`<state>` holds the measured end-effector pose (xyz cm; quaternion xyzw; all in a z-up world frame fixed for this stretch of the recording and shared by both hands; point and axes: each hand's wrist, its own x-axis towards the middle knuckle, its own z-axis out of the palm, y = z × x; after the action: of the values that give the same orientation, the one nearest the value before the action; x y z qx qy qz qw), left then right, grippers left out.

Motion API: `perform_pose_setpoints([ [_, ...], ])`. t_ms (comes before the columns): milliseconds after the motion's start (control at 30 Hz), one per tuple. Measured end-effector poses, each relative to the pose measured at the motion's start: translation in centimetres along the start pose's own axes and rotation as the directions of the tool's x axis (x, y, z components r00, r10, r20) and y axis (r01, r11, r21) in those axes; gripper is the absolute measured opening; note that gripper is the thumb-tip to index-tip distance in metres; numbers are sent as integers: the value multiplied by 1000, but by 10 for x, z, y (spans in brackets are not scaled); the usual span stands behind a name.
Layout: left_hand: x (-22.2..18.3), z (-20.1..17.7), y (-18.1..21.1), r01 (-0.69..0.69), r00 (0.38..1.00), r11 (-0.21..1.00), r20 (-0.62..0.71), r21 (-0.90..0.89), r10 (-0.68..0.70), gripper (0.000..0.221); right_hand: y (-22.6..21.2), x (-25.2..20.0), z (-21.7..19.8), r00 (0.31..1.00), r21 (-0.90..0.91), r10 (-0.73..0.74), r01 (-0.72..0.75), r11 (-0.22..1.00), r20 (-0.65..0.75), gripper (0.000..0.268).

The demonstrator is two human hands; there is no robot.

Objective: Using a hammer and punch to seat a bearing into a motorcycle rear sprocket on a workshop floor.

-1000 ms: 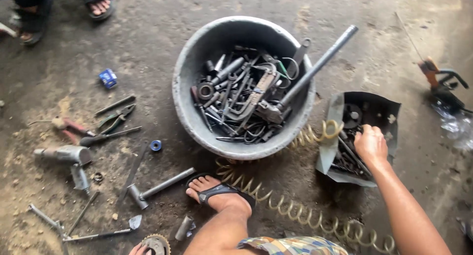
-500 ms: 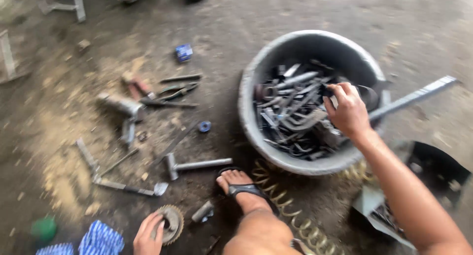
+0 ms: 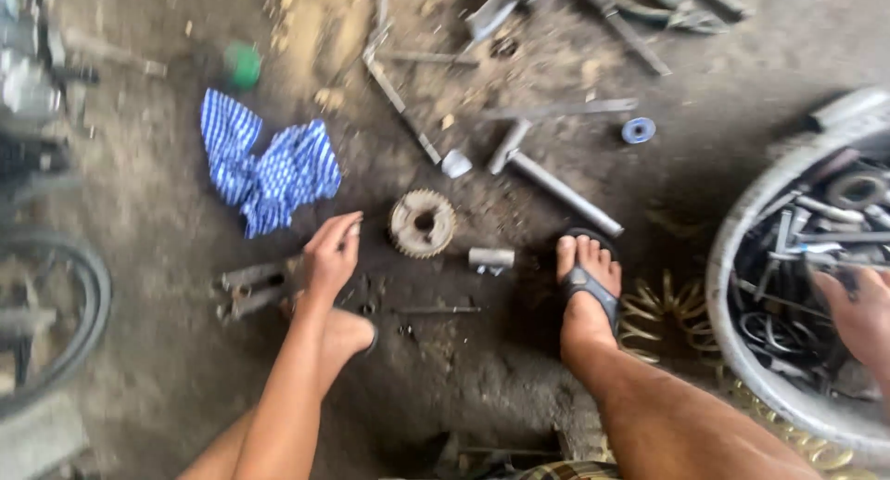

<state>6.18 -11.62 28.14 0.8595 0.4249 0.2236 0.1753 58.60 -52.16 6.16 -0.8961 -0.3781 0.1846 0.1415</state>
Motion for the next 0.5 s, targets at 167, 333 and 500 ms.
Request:
perform_pose_setpoints([
  [167, -21, 16, -6, -42, 995, 999, 92, 11, 41, 28, -14, -10, -10, 999, 0, -38, 38, 999, 33, 34],
  [333, -27, 28, 8, -74, 991, 992, 100, -101, 84, 27, -40, -23, -35, 995, -473, -94, 72, 878, -24, 46],
  [500, -32, 35, 9, -30, 992, 997, 118, -65, 38, 27, -85, -18, -70, 974, -775, 90, 106, 623, 206, 66],
])
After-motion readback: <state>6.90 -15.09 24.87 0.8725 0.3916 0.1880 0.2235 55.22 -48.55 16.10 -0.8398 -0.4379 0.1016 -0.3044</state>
